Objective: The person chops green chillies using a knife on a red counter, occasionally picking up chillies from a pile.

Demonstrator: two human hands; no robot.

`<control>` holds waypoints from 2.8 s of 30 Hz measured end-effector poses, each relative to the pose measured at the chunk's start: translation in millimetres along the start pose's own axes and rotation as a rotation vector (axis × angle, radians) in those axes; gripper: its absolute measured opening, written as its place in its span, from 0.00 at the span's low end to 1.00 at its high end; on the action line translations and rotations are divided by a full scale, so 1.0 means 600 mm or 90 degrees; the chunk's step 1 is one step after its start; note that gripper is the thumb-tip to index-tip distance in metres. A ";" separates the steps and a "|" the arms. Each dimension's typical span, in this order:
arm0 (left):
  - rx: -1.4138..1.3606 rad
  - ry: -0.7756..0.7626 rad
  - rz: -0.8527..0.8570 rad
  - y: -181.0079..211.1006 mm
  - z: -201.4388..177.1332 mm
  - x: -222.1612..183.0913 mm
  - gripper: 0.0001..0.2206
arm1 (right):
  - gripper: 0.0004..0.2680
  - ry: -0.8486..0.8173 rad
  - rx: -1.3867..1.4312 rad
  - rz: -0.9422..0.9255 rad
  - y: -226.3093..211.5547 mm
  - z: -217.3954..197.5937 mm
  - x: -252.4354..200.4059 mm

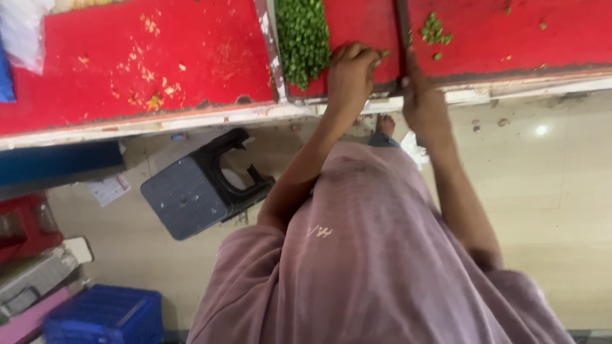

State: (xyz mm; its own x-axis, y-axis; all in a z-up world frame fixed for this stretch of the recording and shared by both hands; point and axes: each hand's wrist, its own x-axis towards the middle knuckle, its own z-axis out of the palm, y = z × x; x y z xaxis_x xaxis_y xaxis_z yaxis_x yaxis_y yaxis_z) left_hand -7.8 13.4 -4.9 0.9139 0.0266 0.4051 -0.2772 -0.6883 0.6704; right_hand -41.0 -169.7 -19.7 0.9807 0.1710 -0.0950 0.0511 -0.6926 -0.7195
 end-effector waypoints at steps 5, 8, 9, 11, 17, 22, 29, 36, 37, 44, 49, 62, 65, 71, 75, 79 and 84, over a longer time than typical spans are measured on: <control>-0.007 -0.007 -0.034 0.003 -0.002 0.011 0.06 | 0.18 -0.059 0.189 -0.062 -0.019 -0.007 -0.015; -0.038 0.008 -0.020 0.006 -0.009 0.007 0.03 | 0.19 0.023 0.100 0.011 -0.037 -0.039 0.008; -0.061 0.018 0.007 0.007 -0.008 0.017 0.02 | 0.19 0.027 0.101 0.008 -0.047 -0.032 0.000; -0.050 0.008 0.009 0.005 -0.019 0.015 0.04 | 0.26 0.011 0.140 -0.207 -0.065 -0.017 -0.022; -0.016 -0.006 -0.002 0.001 -0.013 0.012 0.03 | 0.19 0.006 0.127 0.045 -0.069 -0.051 0.008; -0.007 0.006 0.004 -0.003 -0.006 0.027 0.03 | 0.19 0.002 0.131 -0.080 -0.084 -0.034 0.004; 0.003 0.018 0.010 0.009 -0.004 0.027 0.03 | 0.19 -0.025 0.150 -0.012 -0.085 -0.024 0.002; 0.009 -0.001 -0.052 0.016 0.005 0.044 0.02 | 0.19 0.008 0.154 -0.075 -0.095 -0.034 -0.003; 0.011 -0.005 -0.051 0.013 0.007 0.044 0.02 | 0.20 -0.019 0.027 0.015 -0.096 -0.041 -0.001; 0.035 -0.037 -0.028 0.000 0.014 0.045 0.07 | 0.20 0.020 0.126 -0.080 -0.113 -0.025 -0.010; 0.089 -0.043 -0.033 0.001 0.020 0.045 0.07 | 0.20 -0.038 0.190 0.065 -0.120 -0.026 -0.008; 0.057 0.017 -0.030 0.009 0.031 0.050 0.02 | 0.22 -0.114 0.326 0.125 -0.078 -0.043 -0.004; 0.056 -0.005 -0.042 -0.004 0.043 0.059 0.01 | 0.21 -0.123 0.352 0.132 -0.089 -0.054 -0.026; 0.036 -0.015 -0.012 -0.021 0.048 0.061 0.01 | 0.22 -0.116 0.294 0.119 -0.093 -0.061 -0.032; 0.049 -0.012 0.013 -0.011 0.037 0.058 0.02 | 0.20 -0.116 0.339 0.146 -0.115 -0.075 0.017; 0.048 -0.063 -0.029 -0.004 0.035 0.064 0.04 | 0.21 -0.131 0.402 0.182 -0.120 -0.063 0.002; 0.051 -0.033 -0.016 -0.007 0.042 0.056 0.04 | 0.20 -0.106 0.350 0.129 -0.099 -0.041 -0.065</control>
State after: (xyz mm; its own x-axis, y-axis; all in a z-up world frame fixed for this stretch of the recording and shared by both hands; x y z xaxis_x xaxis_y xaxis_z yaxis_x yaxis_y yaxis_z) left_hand 31.8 -1.1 -10.1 0.9350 0.0090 0.3545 -0.2309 -0.7434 0.6278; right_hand -77.5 -152.5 43.6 0.9154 0.2119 -0.3422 -0.2827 -0.2665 -0.9214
